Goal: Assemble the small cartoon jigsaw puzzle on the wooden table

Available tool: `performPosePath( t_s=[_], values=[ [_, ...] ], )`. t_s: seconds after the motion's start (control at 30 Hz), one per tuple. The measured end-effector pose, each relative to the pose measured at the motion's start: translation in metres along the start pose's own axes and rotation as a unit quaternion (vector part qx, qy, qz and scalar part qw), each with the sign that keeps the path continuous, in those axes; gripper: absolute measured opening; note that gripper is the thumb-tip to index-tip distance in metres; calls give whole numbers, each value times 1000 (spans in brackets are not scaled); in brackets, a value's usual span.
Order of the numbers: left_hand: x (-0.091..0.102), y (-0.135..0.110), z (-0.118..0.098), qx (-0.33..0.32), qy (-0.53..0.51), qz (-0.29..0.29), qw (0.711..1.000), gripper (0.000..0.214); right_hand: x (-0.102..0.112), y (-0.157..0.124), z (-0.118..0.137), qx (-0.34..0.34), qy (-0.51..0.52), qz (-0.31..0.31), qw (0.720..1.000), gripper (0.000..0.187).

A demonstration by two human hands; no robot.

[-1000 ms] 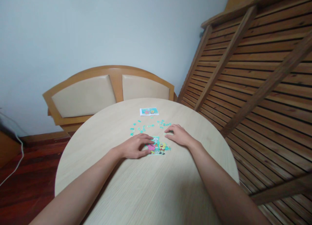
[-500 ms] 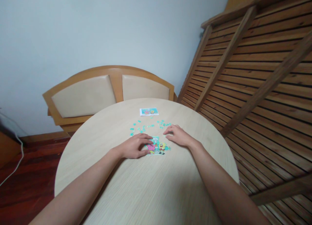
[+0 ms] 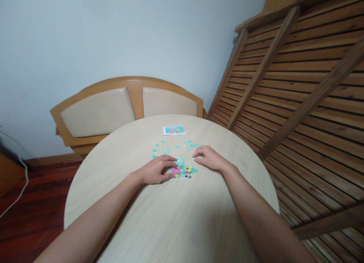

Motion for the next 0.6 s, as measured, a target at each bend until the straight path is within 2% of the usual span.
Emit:
performPosePath(
  t_s=[0.3, 0.47, 0.6],
  values=[
    [0, 1, 7, 20, 30, -8, 999, 36, 4, -2, 6, -26, 1, 1, 1000, 17],
    [-1, 0, 11, 21, 42, -13, 999, 36, 8, -4, 15, -16, 118, 29, 992, 16],
    [-1, 0, 11, 15, 38, -18, 999, 37, 2, -8, 31, -5, 211, 108, 972, 27]
  ],
)
Point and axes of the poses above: each hand's wrist, its own y-axis towards the middle knuckle, its own x-axis out of the back of the hand, z = x × y, the point moved 8 cm from there along y, towards the middle knuckle, and after that the axes turned 1 degree about z, right-handed, at the moved point
